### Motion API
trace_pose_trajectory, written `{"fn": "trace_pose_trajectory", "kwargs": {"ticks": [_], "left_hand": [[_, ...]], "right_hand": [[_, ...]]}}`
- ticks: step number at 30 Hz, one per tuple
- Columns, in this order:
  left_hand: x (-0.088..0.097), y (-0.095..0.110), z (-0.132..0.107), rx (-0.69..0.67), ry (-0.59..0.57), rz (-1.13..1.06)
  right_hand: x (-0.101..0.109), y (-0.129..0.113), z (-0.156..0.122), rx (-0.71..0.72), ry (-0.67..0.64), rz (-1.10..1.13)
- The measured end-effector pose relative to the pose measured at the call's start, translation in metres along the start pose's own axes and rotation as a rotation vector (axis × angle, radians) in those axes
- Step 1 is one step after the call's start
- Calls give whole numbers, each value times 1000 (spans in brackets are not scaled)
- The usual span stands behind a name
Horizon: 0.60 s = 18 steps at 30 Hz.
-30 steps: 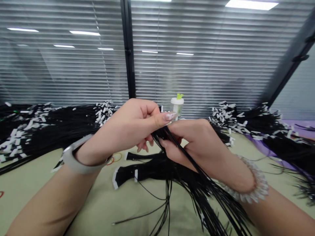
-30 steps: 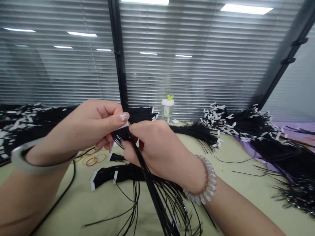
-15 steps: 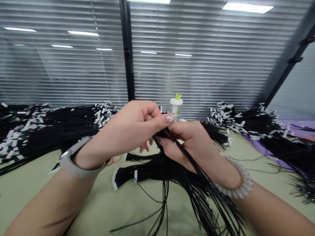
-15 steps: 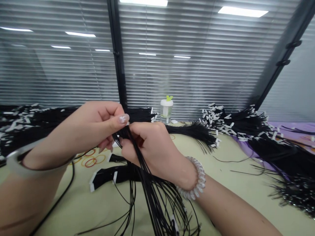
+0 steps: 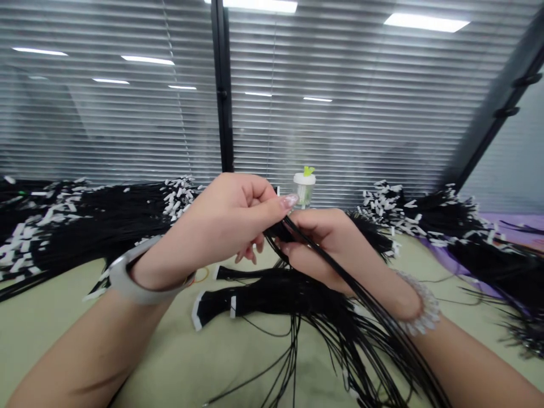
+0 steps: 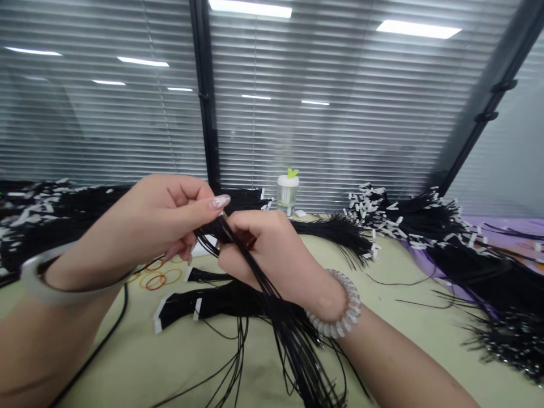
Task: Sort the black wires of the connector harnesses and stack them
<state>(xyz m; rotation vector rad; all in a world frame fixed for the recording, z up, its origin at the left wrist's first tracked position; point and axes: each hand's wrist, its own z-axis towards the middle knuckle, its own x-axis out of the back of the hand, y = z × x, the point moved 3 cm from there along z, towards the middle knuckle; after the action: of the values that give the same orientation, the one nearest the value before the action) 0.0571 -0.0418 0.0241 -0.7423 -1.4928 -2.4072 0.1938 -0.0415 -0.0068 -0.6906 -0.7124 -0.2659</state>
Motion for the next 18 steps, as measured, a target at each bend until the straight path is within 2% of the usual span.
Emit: {"fn": "trace_pose_trajectory", "kwargs": {"ticks": [5, 9, 14, 18], "left_hand": [[8, 3, -6, 23, 28, -52], [13, 0, -10, 59, -32, -140], [21, 3, -23, 141, -143, -352], [26, 8, -31, 147, -194, -451]], "right_hand": [[-1, 7, 2, -35, -35, 162], [-3, 18, 8, -114, -111, 283], [-2, 48, 15, -209, -104, 276], [-10, 76, 18, -229, -171, 245]]}}
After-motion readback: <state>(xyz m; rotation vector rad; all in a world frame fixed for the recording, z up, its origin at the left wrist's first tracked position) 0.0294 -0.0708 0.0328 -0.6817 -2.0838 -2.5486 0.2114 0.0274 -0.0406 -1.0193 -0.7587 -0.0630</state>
